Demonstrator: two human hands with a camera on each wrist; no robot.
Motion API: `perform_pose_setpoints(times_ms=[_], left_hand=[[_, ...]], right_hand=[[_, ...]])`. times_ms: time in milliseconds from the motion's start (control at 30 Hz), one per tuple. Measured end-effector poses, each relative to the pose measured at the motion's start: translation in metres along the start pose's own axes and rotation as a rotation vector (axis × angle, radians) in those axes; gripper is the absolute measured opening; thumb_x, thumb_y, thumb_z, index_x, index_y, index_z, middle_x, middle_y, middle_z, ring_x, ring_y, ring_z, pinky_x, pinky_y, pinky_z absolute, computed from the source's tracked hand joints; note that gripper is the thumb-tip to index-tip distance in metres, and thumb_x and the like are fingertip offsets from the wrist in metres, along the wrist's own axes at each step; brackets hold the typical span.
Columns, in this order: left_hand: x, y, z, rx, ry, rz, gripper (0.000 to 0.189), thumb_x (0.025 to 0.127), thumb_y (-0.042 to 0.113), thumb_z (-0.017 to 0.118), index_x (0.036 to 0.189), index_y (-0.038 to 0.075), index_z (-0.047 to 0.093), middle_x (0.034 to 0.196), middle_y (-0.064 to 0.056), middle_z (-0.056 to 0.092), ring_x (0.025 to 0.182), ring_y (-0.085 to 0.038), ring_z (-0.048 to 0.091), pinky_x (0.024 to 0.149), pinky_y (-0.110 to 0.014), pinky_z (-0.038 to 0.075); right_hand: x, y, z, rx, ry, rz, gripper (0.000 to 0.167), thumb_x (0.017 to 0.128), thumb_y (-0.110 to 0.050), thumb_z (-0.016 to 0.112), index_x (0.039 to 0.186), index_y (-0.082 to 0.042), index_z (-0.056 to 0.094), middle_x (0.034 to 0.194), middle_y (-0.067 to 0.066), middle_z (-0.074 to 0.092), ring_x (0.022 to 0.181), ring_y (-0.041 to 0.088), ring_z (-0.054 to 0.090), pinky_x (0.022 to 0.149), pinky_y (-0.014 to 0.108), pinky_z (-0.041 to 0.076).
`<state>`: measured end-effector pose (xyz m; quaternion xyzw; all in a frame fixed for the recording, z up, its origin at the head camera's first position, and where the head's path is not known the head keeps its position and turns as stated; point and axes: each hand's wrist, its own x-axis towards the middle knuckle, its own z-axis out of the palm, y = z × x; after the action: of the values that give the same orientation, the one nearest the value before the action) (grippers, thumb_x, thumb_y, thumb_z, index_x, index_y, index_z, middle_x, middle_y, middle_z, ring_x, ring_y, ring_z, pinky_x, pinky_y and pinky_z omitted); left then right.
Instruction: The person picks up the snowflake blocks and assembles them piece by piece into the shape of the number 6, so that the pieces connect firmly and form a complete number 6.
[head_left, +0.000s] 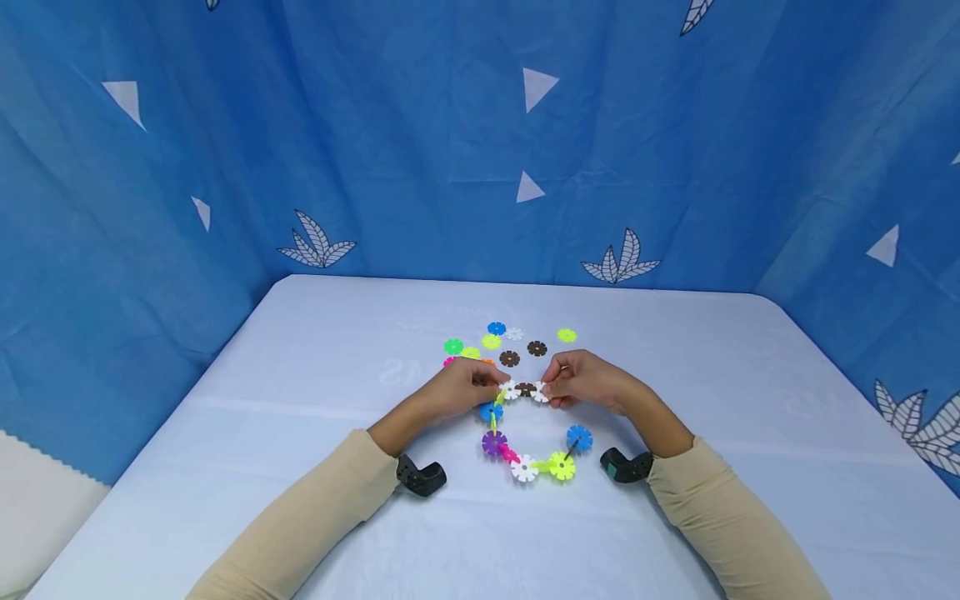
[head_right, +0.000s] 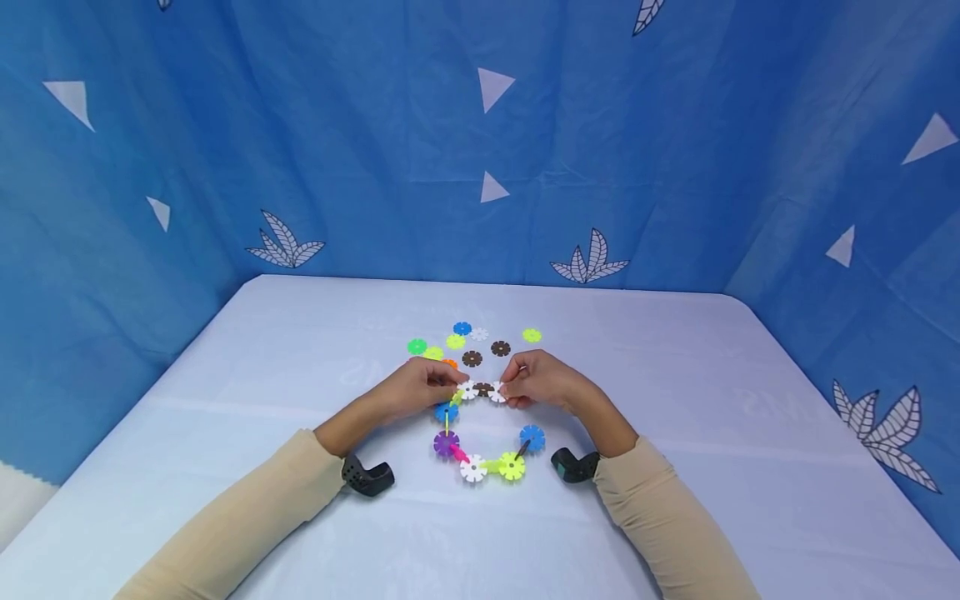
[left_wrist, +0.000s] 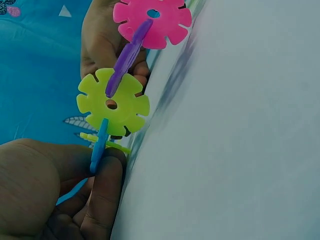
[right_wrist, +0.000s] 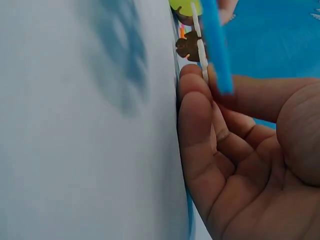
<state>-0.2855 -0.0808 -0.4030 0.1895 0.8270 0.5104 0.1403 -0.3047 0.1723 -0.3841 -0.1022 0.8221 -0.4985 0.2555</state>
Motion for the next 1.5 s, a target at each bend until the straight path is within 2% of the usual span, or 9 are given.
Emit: perform_pose_setpoints(times_ms=[267,600,867,1500], left_hand=[[0.0013,-0.0002,-0.0001,-0.002,-0.011,0.012,0.020,0.097,0.001,0.063,0.114,0.003,0.074,0.089,-0.003,0.063,0.078,-0.013,0.054,0.068,-0.025,0.046],[0.0022,-0.0019,0.0000,0.006,-0.007,-0.005,0.019,0.098,0.004,0.064,0.114,0.006,0.074,0.090,-0.003,0.064,0.078,-0.014,0.055,0.067,-0.026,0.047],[0.0028,-0.0036,-0.0001,0.002,-0.007,0.015,0.019,0.098,0.004,0.064,0.114,0.006,0.074,0.090,-0.003,0.064,0.080,-0.014,0.055,0.069,-0.026,0.047],[0.0032,-0.0044,0.0015,-0.031,-0.012,0.001,0.018,0.097,0.001,0.063,0.113,0.005,0.073,0.089,-0.004,0.063,0.079,-0.015,0.055,0.067,-0.025,0.047]], right_hand=[[-0.0006,0.0043,-0.0061,-0.002,-0.035,-0.022,0.013,0.095,-0.006,0.070,0.103,0.001,0.063,0.087,0.012,0.069,0.075,0.022,0.066,0.073,0.032,0.057],[-0.0009,0.0042,-0.0040,-0.005,-0.031,-0.020,0.014,0.096,-0.007,0.070,0.105,0.000,0.062,0.087,0.010,0.068,0.076,0.022,0.066,0.073,0.031,0.057],[-0.0009,0.0043,-0.0043,-0.014,-0.032,-0.023,0.014,0.096,-0.007,0.069,0.105,0.000,0.062,0.086,0.010,0.069,0.076,0.022,0.066,0.074,0.031,0.057],[-0.0023,0.0035,-0.0038,-0.014,-0.028,-0.024,0.013,0.096,-0.006,0.070,0.104,0.000,0.063,0.086,0.011,0.068,0.074,0.021,0.065,0.072,0.030,0.057]])
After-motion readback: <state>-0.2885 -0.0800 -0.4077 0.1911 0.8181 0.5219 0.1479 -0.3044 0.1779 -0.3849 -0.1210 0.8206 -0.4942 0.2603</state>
